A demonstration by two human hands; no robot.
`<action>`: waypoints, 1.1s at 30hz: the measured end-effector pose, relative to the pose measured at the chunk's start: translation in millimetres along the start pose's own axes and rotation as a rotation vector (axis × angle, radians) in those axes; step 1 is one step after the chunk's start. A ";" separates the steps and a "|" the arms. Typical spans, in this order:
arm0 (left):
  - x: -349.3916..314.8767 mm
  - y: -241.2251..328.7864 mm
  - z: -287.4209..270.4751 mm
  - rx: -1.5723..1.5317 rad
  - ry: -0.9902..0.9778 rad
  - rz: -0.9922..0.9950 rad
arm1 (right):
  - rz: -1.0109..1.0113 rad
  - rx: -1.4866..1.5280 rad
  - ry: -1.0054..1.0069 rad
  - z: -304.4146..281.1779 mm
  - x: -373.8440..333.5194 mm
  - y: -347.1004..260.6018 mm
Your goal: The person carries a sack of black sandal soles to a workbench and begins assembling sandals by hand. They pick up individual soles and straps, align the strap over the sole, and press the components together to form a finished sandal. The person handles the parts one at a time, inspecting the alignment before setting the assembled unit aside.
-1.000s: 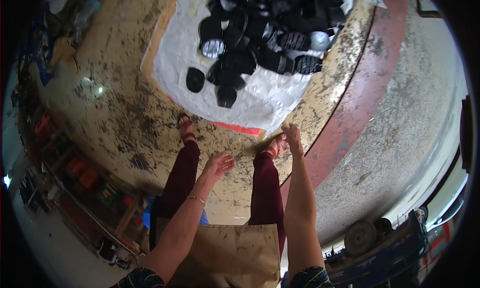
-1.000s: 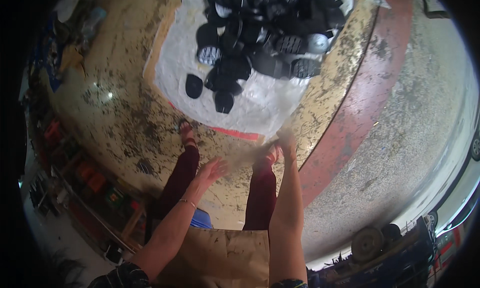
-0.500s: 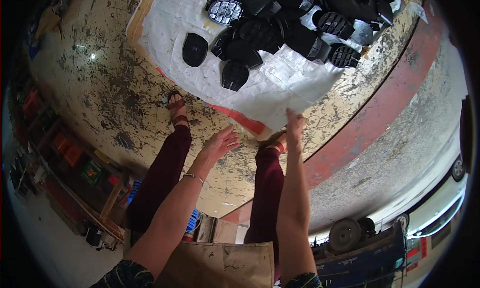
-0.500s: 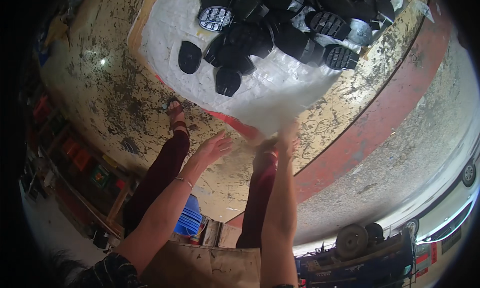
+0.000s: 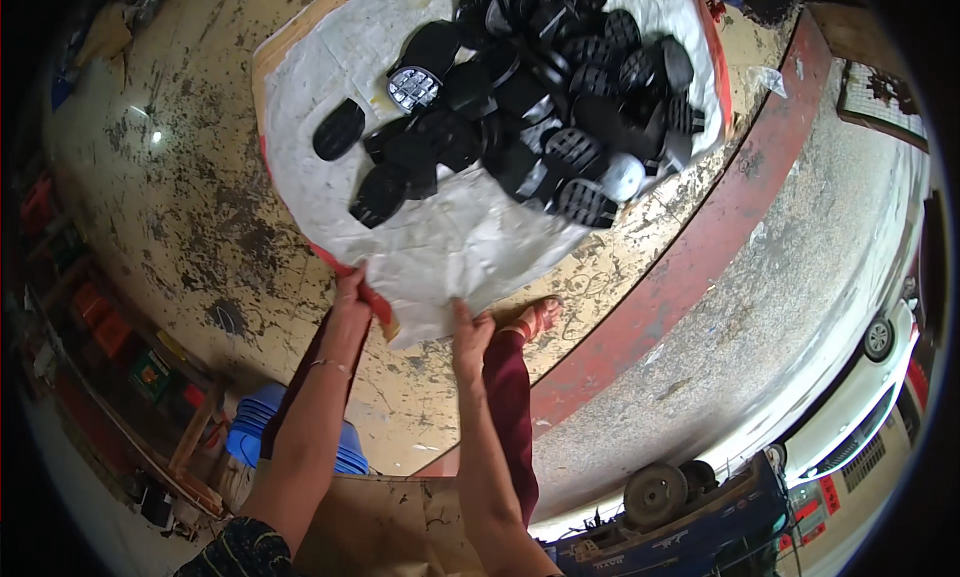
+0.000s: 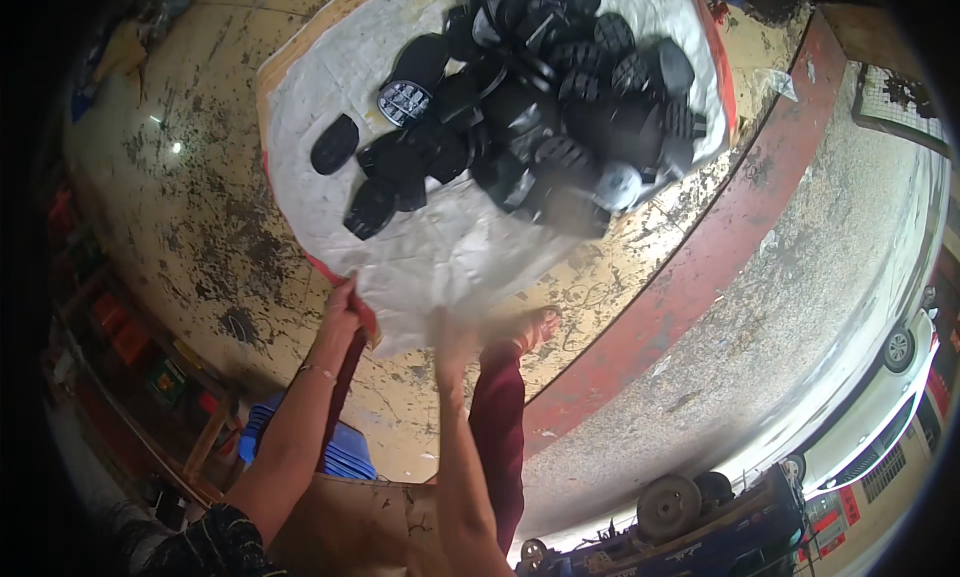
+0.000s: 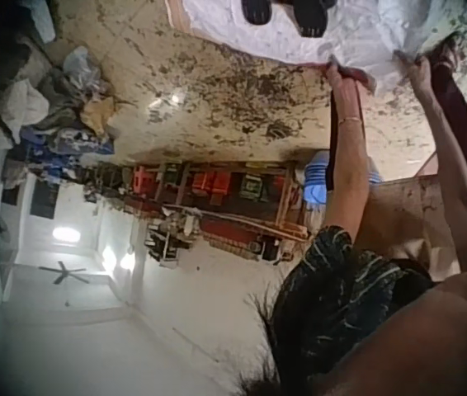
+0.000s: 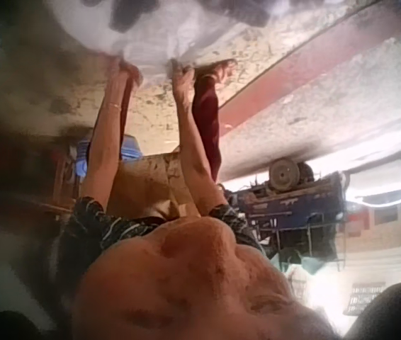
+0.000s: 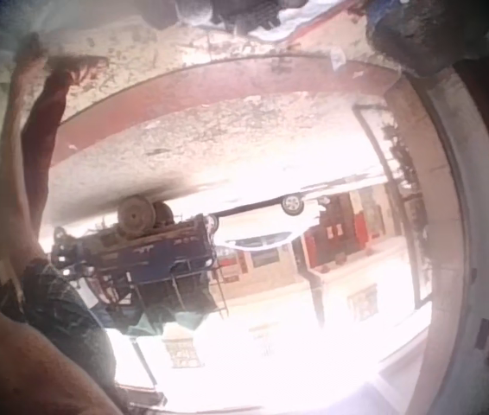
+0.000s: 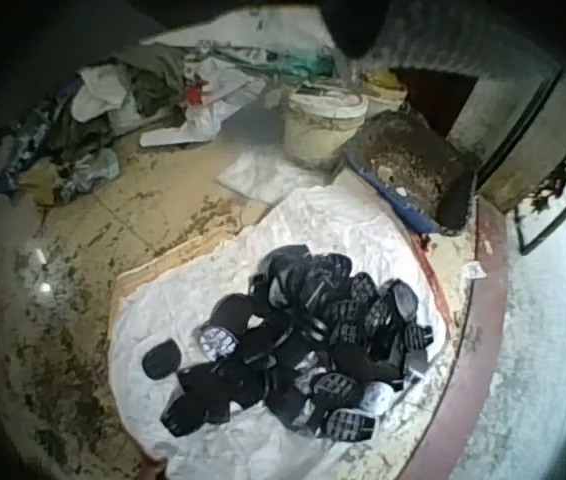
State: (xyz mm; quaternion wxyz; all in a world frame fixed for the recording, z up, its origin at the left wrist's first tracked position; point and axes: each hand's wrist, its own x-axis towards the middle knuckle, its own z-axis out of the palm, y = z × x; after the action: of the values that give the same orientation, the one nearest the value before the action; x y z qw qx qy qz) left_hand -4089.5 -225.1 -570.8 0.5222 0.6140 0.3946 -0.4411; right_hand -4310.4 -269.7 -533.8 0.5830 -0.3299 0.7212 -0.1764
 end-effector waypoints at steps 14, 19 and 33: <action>-43.2 238.8 -176.1 0.423 0.318 0.499 | 0.092 0.134 -0.695 78.8 -74.2 16.4; -31.1 236.5 -194.8 0.274 0.259 0.313 | -0.373 -0.965 0.254 -93.4 169.5 -3.0; -7.8 291.2 -211.1 0.609 0.280 0.196 | -0.338 -0.520 -0.070 -139.0 359.4 -95.7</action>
State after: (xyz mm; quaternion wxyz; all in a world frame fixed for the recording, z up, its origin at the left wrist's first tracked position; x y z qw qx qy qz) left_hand -3789.2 -58.1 -464.1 0.2958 0.8311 0.2520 -0.3979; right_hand -4454.4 -601.7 -697.1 0.4659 -0.5891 0.6565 -0.0692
